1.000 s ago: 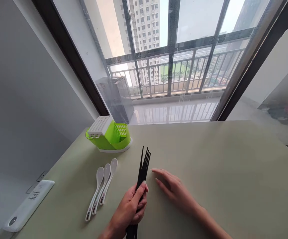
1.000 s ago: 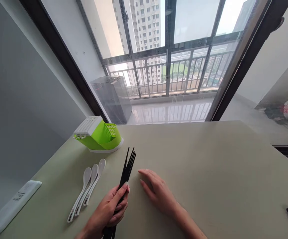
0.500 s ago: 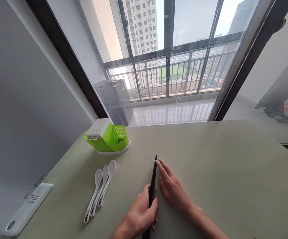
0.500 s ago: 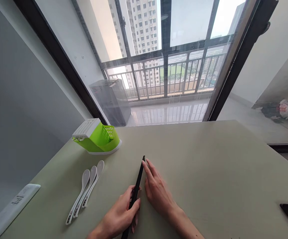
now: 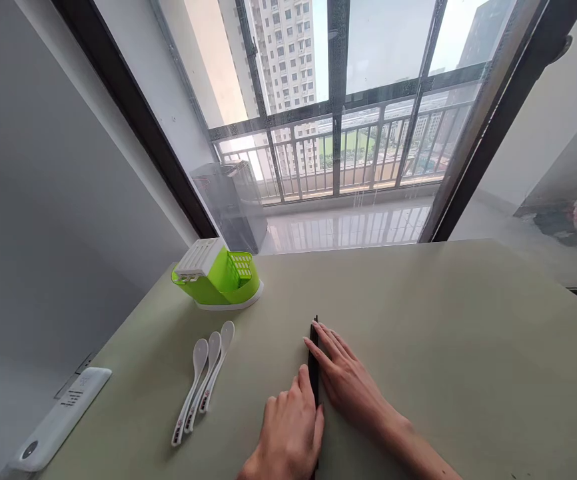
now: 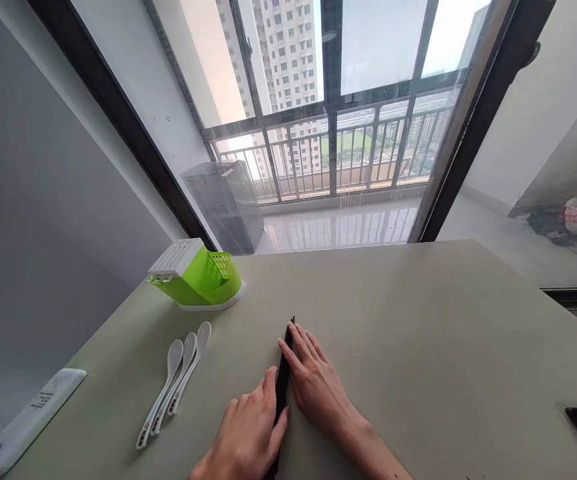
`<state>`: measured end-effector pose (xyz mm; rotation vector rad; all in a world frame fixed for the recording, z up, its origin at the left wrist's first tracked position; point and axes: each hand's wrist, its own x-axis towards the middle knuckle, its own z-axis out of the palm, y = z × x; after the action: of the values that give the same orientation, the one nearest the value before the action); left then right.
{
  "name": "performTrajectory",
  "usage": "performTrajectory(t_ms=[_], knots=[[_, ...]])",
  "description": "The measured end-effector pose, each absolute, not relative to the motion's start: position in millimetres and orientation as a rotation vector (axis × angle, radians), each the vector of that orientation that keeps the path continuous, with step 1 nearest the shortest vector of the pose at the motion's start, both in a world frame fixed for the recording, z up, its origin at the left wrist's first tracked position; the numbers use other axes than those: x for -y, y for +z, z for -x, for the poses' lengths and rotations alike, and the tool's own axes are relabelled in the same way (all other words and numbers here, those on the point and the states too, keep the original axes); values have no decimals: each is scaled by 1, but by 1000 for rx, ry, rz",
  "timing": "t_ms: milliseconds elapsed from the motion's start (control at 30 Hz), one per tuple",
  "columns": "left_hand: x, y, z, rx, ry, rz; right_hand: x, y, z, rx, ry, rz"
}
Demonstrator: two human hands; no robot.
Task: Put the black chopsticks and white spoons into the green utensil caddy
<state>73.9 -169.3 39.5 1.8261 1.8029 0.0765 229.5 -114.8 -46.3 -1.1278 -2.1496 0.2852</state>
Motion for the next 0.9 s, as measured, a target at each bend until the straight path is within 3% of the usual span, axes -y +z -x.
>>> performTrajectory(t_ms=[233,400,533,700,900], knots=[[165,56,-50,-1884,91,-1955,115,-42,-231,2146,369,1136],[154,57,8,-2308,220,-2168,115,-37,-233,2017,521,1158],[157,59,57,-2677,-40,-2110,115,-37,-233,1914,558,1207],[168,63,88,-2806,-395,-1854,116,-37,-232,1884,606,1241],[166,57,87,-2699,-410,-1793,117,-37,-233,1864,656,1238]])
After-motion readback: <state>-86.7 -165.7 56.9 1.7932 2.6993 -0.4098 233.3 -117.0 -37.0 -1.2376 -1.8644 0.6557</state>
